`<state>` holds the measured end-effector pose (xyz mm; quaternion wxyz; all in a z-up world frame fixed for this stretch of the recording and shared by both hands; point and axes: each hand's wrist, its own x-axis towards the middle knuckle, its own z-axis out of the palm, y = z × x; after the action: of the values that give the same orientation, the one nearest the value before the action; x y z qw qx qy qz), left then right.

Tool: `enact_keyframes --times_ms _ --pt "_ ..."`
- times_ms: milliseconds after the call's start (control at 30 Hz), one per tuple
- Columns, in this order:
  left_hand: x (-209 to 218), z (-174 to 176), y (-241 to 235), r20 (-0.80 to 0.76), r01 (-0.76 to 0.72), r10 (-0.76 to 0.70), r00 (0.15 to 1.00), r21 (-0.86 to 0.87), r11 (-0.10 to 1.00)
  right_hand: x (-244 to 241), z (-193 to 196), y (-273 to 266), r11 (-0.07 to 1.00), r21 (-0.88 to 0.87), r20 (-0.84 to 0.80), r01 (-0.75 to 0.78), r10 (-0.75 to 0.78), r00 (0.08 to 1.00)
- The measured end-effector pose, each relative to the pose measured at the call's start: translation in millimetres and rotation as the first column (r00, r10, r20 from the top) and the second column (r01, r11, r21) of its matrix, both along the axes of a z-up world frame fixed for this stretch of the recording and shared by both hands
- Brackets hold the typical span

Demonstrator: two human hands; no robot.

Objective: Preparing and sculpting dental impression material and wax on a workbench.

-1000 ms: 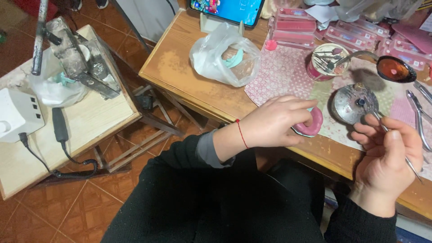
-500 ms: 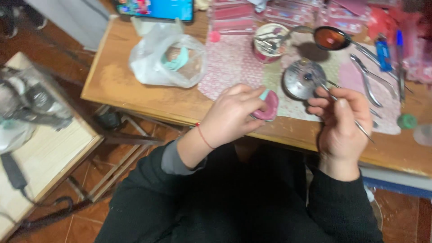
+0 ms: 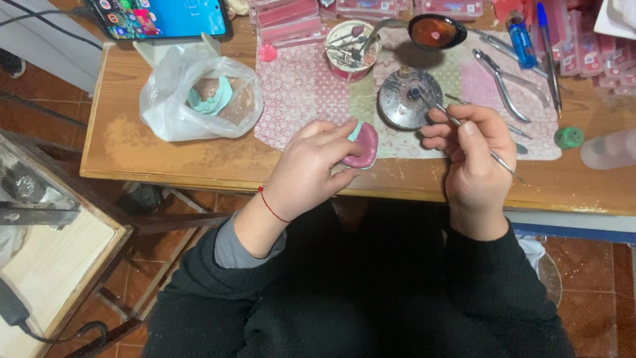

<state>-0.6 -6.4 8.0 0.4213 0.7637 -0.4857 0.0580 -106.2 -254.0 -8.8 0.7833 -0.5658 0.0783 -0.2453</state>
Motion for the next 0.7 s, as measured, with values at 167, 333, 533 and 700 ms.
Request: enact_keyframes --times_ms 167,333,533,700 --pt "1 1 -1 0.016 0.001 -0.001 1.000 -0.006 1.000 1 10 5 1.000 -0.019 -0.020 0.015 -0.016 1.000" --pt "0 0 -1 0.027 -0.007 0.007 1.000 -0.014 1.000 -20 7 17 0.992 -0.121 -0.029 -0.047 0.044 0.999" --pt "0 -1 -2 0.056 -0.007 0.008 0.998 -0.018 1.000 -24 18 30 0.729 -0.668 -0.092 -0.149 0.118 0.989" --pt "0 2 -3 0.063 -0.001 0.003 0.998 -0.033 0.999 -20 23 32 0.593 -0.795 -0.085 -0.130 0.103 0.991"
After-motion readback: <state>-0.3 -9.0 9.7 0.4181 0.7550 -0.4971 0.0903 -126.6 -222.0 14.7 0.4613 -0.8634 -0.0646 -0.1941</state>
